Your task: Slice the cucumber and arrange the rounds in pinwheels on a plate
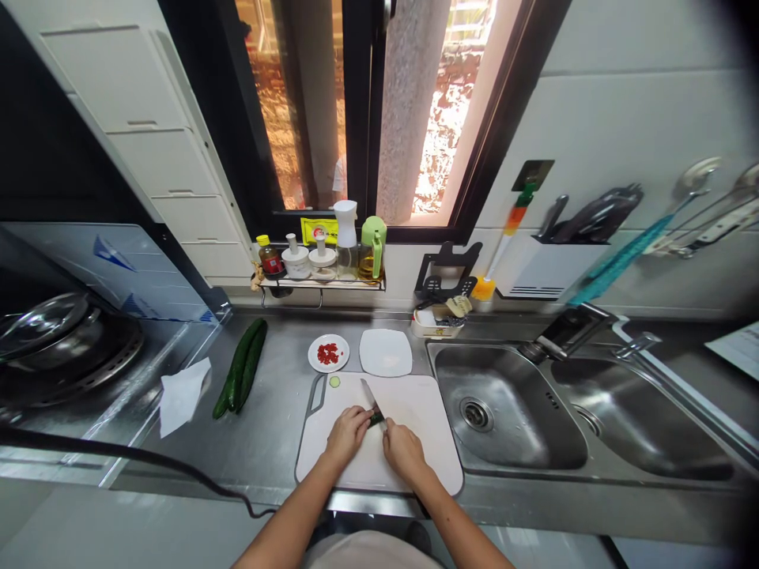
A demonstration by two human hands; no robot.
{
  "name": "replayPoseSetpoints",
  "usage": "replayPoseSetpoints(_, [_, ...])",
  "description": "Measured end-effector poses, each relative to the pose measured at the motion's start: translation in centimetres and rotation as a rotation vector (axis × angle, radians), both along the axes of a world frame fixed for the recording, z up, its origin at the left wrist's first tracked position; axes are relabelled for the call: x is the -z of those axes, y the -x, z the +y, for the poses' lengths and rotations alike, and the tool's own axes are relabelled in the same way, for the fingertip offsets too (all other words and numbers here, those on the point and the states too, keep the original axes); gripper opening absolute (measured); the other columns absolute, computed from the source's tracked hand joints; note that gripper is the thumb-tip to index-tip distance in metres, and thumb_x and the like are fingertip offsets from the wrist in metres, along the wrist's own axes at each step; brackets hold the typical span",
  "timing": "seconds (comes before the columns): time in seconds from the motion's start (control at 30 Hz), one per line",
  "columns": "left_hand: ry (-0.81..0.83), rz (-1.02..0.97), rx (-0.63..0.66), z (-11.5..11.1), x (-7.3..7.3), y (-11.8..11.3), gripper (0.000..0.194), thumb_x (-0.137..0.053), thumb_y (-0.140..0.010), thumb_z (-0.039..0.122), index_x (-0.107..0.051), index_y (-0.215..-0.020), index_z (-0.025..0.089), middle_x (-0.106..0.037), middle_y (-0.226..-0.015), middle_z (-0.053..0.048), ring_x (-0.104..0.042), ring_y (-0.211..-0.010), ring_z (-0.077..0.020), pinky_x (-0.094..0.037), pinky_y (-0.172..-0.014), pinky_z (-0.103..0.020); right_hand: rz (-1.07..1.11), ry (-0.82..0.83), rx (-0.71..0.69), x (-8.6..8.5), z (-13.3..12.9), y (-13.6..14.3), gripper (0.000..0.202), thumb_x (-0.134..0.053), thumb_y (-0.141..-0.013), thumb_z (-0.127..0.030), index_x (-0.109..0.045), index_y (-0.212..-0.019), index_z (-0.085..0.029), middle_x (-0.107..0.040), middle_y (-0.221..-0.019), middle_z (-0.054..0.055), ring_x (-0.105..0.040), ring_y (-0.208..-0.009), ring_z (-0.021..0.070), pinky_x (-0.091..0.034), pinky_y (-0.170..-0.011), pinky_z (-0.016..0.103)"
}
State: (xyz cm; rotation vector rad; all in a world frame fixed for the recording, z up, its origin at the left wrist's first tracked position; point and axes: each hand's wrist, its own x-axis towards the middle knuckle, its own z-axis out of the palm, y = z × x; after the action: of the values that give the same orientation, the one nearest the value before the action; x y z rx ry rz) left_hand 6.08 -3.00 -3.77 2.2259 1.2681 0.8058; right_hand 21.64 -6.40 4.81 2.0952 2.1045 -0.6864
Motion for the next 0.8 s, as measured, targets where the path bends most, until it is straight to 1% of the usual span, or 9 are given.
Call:
replayPoseSetpoints(0.3, [0.012,0.007,-0.003,0.0,0.1,0.0,0.031,-0.042,-0.093,0.024,-0.064,-0.114,0.024,-0.063,-0.100,-0.007,-0.058,-0.095,-0.0183,-0.049,-0.084,-0.033,-0.004,-0.002,-0.001,0.3,0.7,0.4,0.036,-0.033,-0.091,-0.016,-0.052,-0.121,-0.013,-0.069,-0.099,0.015,-0.065,-0.096,0.0246,-0.043,-0.076,0.032])
replayPoseSetpoints(0.5, [-0.010,0.017,-0.005,-0.1,0.1,0.0,0.030,-0.042,-0.093,0.024,-0.064,-0.114,0.024,-0.063,-0.100,-0.006,-0.057,-0.095,-0.0181,-0.049,-0.085,-0.033,0.010,0.014,0.012,0.0,0.8,0.5,0.036,-0.034,-0.091,-0.017,-0.052,-0.121,-0.014,-0.068,-0.101,0.016,-0.064,-0.097,0.0235,-0.043,-0.078,0.031])
replayPoseSetpoints(0.63, [-0.017,0.016,-0.007,-0.2,-0.1,0.0,0.030,-0.043,-0.092,0.023,-0.064,-0.114,0.025,-0.063,-0.099,-0.006,-0.058,-0.093,-0.0176,-0.049,-0.084,-0.032,0.004,0.033,0.018,0.0,0.1,0.2,0.035,-0.034,-0.091,-0.017,-0.053,-0.121,-0.013,-0.068,-0.101,0.016,-0.064,-0.098,0.0228,-0.043,-0.079,0.030])
replayPoseSetpoints(0.8, [-0.021,0.012,-0.006,-0.2,-0.3,0.0,0.031,-0.043,-0.092,0.022,-0.063,-0.115,0.025,-0.063,-0.098,-0.006,-0.058,-0.092,-0.0174,-0.049,-0.083,-0.031,-0.022,0.044,0.009,0.5,-1.5,-0.6,0.034,-0.033,-0.091,-0.017,-0.054,-0.118,-0.014,-0.068,-0.101,0.014,-0.064,-0.098,0.0237,-0.043,-0.078,0.031])
